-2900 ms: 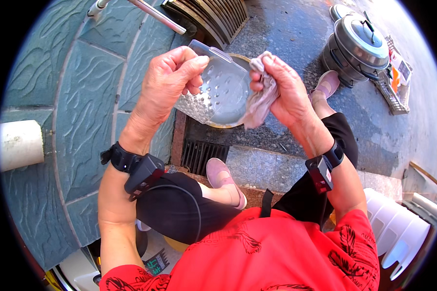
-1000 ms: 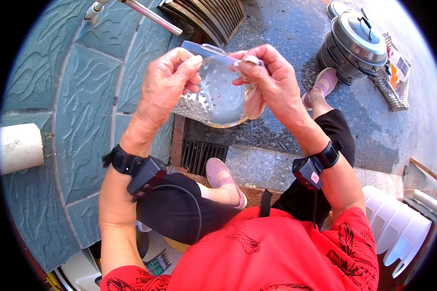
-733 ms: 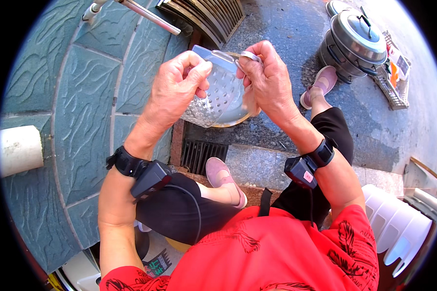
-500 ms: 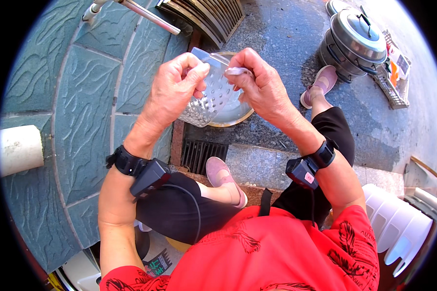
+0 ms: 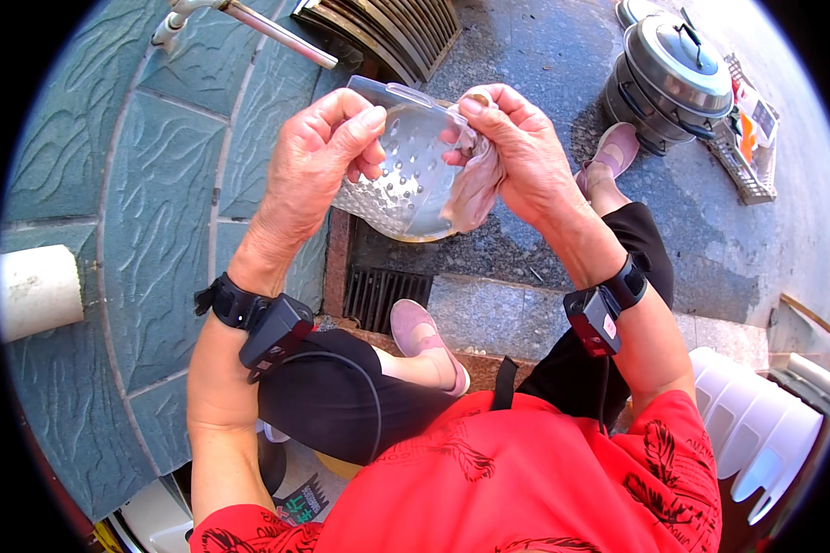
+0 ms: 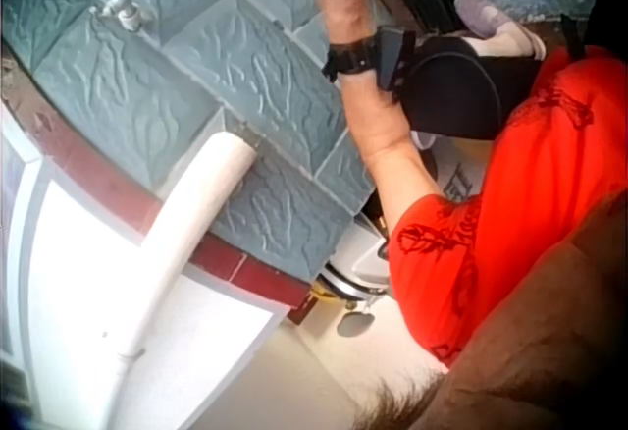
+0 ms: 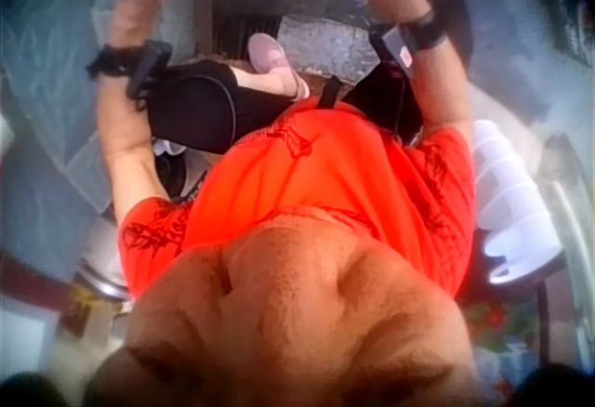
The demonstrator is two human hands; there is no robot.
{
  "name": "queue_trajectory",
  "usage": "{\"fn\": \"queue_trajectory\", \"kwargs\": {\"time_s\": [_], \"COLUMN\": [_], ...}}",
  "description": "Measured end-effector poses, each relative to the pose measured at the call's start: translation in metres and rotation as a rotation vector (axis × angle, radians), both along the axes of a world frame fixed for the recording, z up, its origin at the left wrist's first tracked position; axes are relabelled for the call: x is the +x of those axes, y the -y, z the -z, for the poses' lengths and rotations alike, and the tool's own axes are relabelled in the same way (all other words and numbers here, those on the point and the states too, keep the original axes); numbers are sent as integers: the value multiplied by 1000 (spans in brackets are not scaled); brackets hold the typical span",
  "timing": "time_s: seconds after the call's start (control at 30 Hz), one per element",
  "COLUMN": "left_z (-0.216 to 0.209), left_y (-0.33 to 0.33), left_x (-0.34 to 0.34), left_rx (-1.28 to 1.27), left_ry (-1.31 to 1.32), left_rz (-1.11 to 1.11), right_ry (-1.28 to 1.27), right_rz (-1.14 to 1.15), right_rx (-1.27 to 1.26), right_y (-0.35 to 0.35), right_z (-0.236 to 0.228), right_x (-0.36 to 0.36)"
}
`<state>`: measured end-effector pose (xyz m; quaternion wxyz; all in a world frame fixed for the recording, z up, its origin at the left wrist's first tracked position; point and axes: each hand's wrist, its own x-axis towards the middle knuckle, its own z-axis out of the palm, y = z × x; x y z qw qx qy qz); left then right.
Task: The person cleans a transparent perforated plastic sheet with a cloth and water, then assembles it into a white collapsible bucket. The person places the sheet into the bucket, expands the bucket's structure, and adjusts the fit of the components.
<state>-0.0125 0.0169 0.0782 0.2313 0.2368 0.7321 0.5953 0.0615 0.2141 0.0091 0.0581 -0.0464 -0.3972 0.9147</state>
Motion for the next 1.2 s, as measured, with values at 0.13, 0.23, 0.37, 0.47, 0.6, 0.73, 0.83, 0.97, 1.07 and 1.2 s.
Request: {"fn": "queue_trajectory", "kwargs": {"time_s": [0.13, 0.23, 0.37, 0.47, 0.6, 0.73, 0.83, 0.97, 1.07, 1.2], "left_z": [5, 7, 7, 9, 10, 12, 13, 13, 13, 15], "left_y": [-2, -3, -4, 0, 22, 24, 16, 13, 7, -2], "left_x": [3, 0, -4, -5, -23, -22, -18, -17, -11, 1], "left_rx": [23, 16, -40, -48, -44, 19, 58, 75, 60, -21], "left_ry": [38, 43, 19, 3, -12, 71, 115, 88, 46, -5], "left_rz": [41, 56, 49, 19, -86, -145, -148, -187, -172, -102], "right_ry": [40, 33, 66, 42, -112, 19, 88, 89, 58, 32], "right_rz": [-144, -232, -191, -169, -139, -35, -15, -52, 5, 128], "right_rx": [-128, -250, -216, -221, -223, -156, -189, -192, -28, 432], "right_y": [7, 6, 9, 10, 1, -13, -1, 9, 17, 29], "right_z": [-2, 0, 5, 9, 7, 10, 16, 7, -1, 1], "right_x": [1, 3, 2, 4, 5, 0, -1, 3, 2, 7]}}
